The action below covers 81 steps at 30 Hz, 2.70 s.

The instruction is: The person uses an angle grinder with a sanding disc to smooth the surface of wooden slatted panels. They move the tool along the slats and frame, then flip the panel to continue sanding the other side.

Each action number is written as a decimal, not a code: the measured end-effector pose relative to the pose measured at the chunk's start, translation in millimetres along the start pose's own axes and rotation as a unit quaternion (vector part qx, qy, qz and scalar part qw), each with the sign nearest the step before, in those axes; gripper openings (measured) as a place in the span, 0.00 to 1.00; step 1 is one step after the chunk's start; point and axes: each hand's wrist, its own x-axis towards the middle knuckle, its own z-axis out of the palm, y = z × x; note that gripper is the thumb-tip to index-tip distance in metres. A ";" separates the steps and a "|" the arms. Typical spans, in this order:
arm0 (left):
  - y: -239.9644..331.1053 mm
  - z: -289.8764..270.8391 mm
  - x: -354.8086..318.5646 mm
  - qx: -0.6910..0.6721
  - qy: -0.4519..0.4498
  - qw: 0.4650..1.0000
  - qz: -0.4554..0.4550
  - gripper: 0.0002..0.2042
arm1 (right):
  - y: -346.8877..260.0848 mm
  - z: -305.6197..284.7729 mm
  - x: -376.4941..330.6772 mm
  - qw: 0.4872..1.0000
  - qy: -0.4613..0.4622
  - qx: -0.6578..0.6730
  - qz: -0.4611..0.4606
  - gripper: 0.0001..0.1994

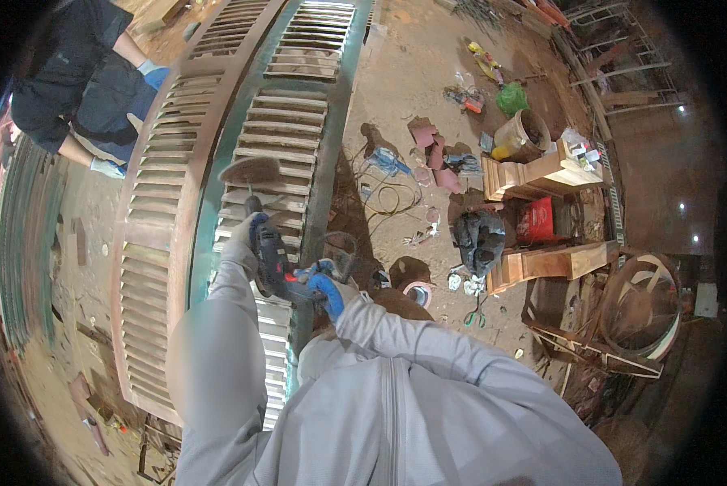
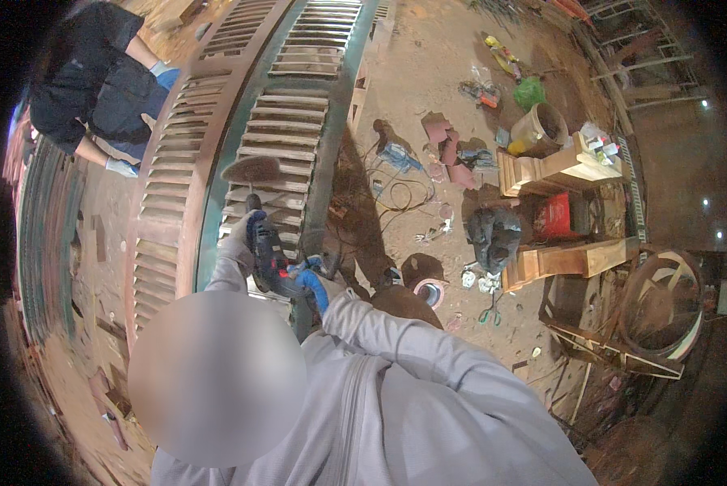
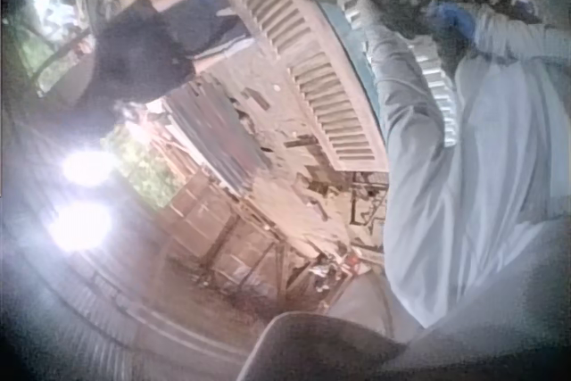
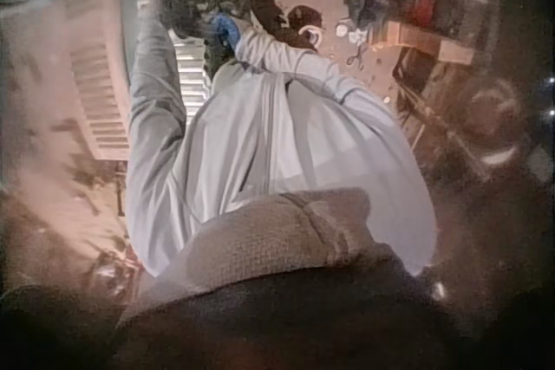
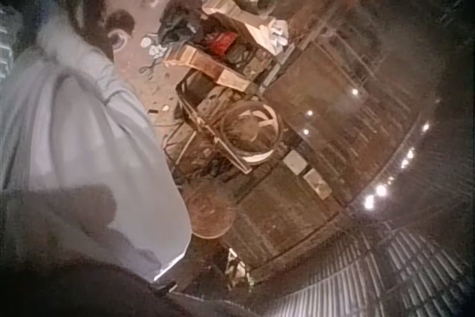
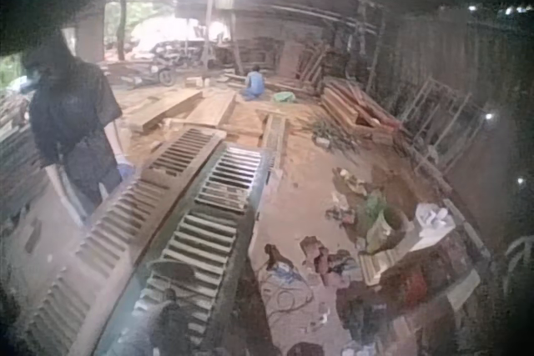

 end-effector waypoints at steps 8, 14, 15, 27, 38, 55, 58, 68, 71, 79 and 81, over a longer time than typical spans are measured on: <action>-0.6 -84.2 79.4 0.206 -0.006 0.934 0.291 0.07 | 22.6 -3.4 2.1 0.998 -0.040 0.006 -0.046 0.07; -29.2 24.1 66.9 0.055 -0.106 0.993 -0.018 0.09 | 11.4 -43.8 -12.3 0.994 0.023 0.041 -0.099 0.08; -28.8 29.6 64.9 0.029 -0.111 0.993 -0.037 0.09 | 4.5 -43.5 -10.9 0.994 0.026 0.040 -0.102 0.08; 13.6 31.1 38.8 0.049 0.043 0.998 -0.006 0.09 | -9.3 -20.8 25.8 0.994 0.045 0.100 -0.014 0.05; 36.4 -0.8 39.5 0.043 0.028 0.999 0.016 0.09 | -13.3 8.3 37.4 0.999 0.033 0.024 -0.033 0.06; -38.4 57.5 58.8 0.058 -0.040 0.997 0.023 0.11 | -31.6 -59.7 -39.4 0.997 -0.007 0.061 -0.054 0.07; -49.4 57.9 70.1 0.037 -0.081 0.996 0.022 0.10 | -43.7 -58.7 -45.8 0.996 0.039 0.004 -0.075 0.05; 18.2 13.3 69.6 -0.104 -0.131 0.982 0.091 0.14 | -73.8 -24.8 62.8 0.986 -0.060 -0.074 -0.137 0.08; 34.5 -1.0 67.9 -0.167 -0.122 0.969 0.134 0.14 | -86.7 -8.3 93.2 0.985 -0.088 -0.042 -0.139 0.07; 0.6 46.3 28.2 -0.176 -0.023 0.959 0.220 0.14 | -115.3 -28.5 87.1 0.995 -0.050 -0.036 -0.080 0.11; -7.5 32.5 28.6 -0.212 -0.062 0.951 0.217 0.14 | -125.4 -20.4 82.6 0.994 -0.069 -0.063 -0.055 0.11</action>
